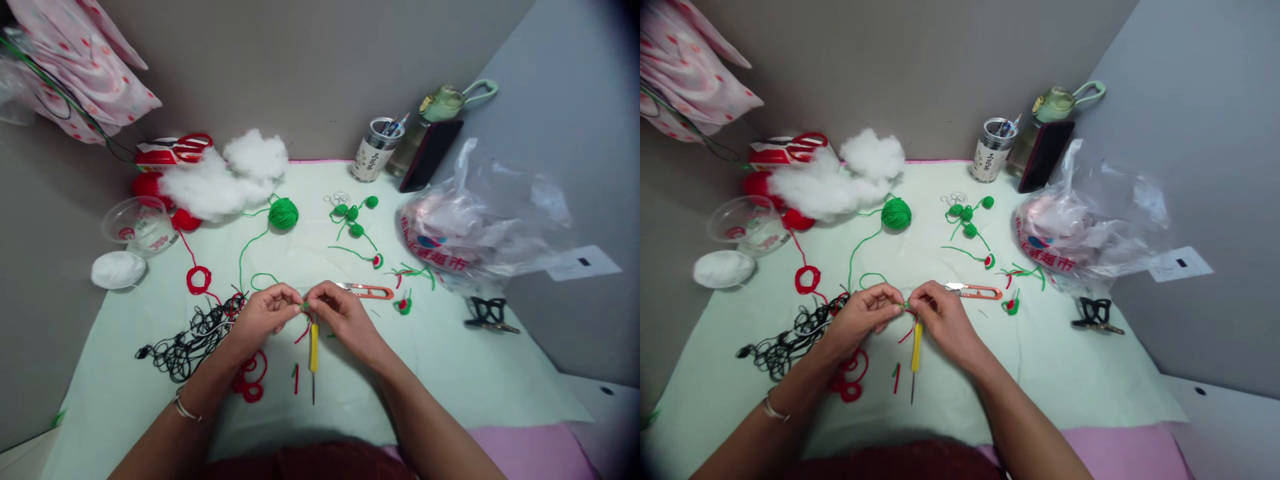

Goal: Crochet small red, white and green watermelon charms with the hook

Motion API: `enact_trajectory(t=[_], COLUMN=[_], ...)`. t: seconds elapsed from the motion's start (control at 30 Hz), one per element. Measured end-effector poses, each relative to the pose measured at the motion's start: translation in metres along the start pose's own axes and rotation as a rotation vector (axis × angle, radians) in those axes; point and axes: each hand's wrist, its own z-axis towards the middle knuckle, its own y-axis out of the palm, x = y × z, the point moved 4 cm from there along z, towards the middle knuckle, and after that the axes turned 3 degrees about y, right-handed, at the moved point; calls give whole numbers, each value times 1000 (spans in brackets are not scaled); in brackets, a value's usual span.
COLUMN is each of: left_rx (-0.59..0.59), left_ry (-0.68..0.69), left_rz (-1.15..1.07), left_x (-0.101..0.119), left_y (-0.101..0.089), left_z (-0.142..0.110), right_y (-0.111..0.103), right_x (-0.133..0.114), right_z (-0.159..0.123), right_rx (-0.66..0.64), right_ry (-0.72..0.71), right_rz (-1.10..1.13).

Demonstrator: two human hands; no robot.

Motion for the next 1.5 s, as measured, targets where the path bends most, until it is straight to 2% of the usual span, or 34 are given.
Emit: enact_trajectory(t=[0.2, 0.27, 0.5, 0.7, 1.27, 1.5], left_rx=[228, 259, 193, 135, 129, 121], left_ry=[69, 77, 59, 49, 33, -4], left_rz=[58, 32, -161, -231, -227, -187], left_x=[1, 0, -2, -1, -8, -8], left_y=[4, 5, 8, 10, 7, 6], left_z=[-3, -4, -2, -4, -5, -5], right_y=[3, 7, 9, 8, 6, 2], right_x=[3, 3, 3, 8, 6, 12], right_z=[-1, -2, -1, 3, 3, 3], right_rx=[23, -6, -82, -121, -68, 26], right_ry=[27, 20, 85, 142, 116, 117], right_rz=[1, 5, 126, 263, 180, 69])
